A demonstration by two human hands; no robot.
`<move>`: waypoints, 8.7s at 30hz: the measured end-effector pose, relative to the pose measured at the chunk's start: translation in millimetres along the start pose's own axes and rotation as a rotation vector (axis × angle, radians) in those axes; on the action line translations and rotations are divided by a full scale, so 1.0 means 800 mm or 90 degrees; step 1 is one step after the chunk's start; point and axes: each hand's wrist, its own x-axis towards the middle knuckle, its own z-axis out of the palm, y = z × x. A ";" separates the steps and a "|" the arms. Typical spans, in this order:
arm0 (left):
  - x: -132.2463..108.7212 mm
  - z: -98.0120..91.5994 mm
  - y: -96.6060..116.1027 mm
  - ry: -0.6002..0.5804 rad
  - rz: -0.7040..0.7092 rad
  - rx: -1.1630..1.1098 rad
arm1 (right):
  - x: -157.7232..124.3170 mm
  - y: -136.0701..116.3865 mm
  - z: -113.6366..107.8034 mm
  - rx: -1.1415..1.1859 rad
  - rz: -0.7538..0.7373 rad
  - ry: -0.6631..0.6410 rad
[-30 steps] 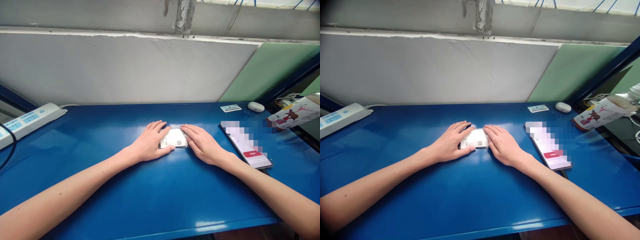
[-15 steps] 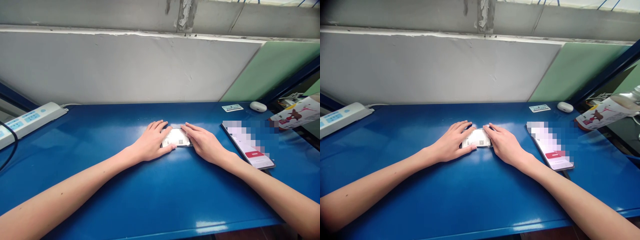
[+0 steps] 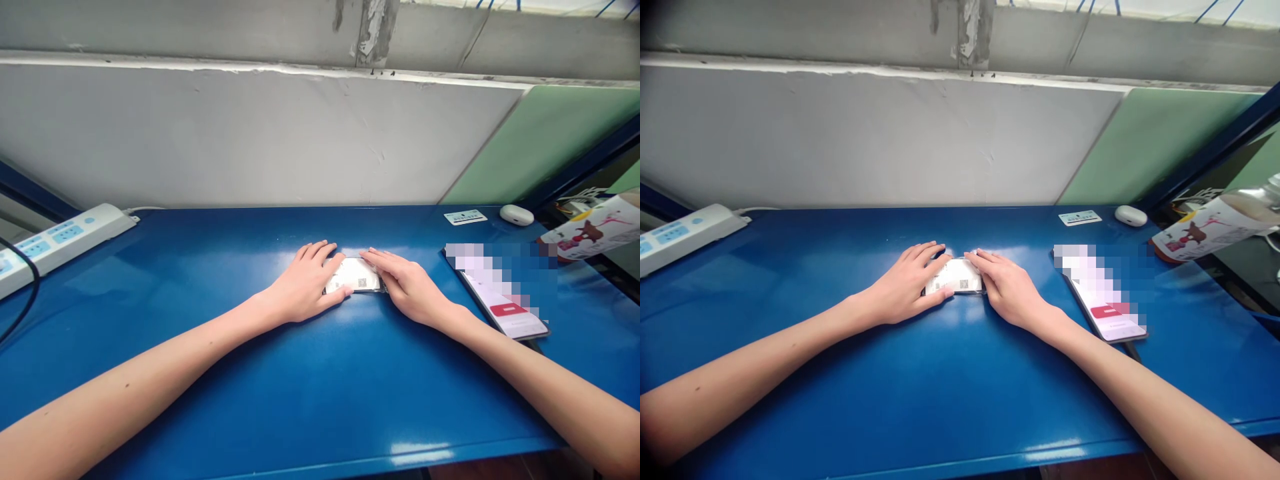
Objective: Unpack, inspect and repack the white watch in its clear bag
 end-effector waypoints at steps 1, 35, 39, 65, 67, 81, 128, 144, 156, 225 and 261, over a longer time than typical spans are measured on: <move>0.000 0.000 0.000 0.002 0.000 -0.001 | 0.000 0.000 0.001 0.016 0.007 0.005; 0.000 0.000 0.001 -0.006 -0.001 0.001 | 0.006 0.004 -0.007 0.199 0.094 -0.035; 0.000 0.000 0.000 -0.005 -0.003 -0.005 | 0.006 0.005 -0.007 0.205 0.084 -0.035; -0.003 -0.002 -0.005 0.012 -0.004 -0.041 | 0.000 0.007 0.000 0.139 0.021 0.020; -0.003 -0.002 -0.006 0.015 -0.002 -0.045 | -0.001 0.005 0.000 0.082 0.005 0.068; -0.003 0.003 -0.001 0.026 -0.018 -0.010 | -0.007 0.003 -0.010 -0.159 -0.133 0.088; -0.003 0.001 -0.005 0.096 0.039 -0.093 | 0.003 0.020 -0.017 -0.018 -0.149 0.055; -0.003 0.004 -0.006 0.108 0.059 -0.115 | 0.002 0.017 -0.005 0.001 -0.155 0.031; -0.004 0.004 -0.006 0.105 0.030 -0.082 | 0.006 0.022 -0.028 -0.066 -0.179 0.007; -0.003 0.003 -0.008 0.100 0.028 -0.092 | 0.009 0.025 -0.041 -0.106 -0.069 0.200; -0.001 -0.034 0.010 0.291 0.061 -0.155 | 0.003 0.000 -0.032 0.027 -0.193 0.317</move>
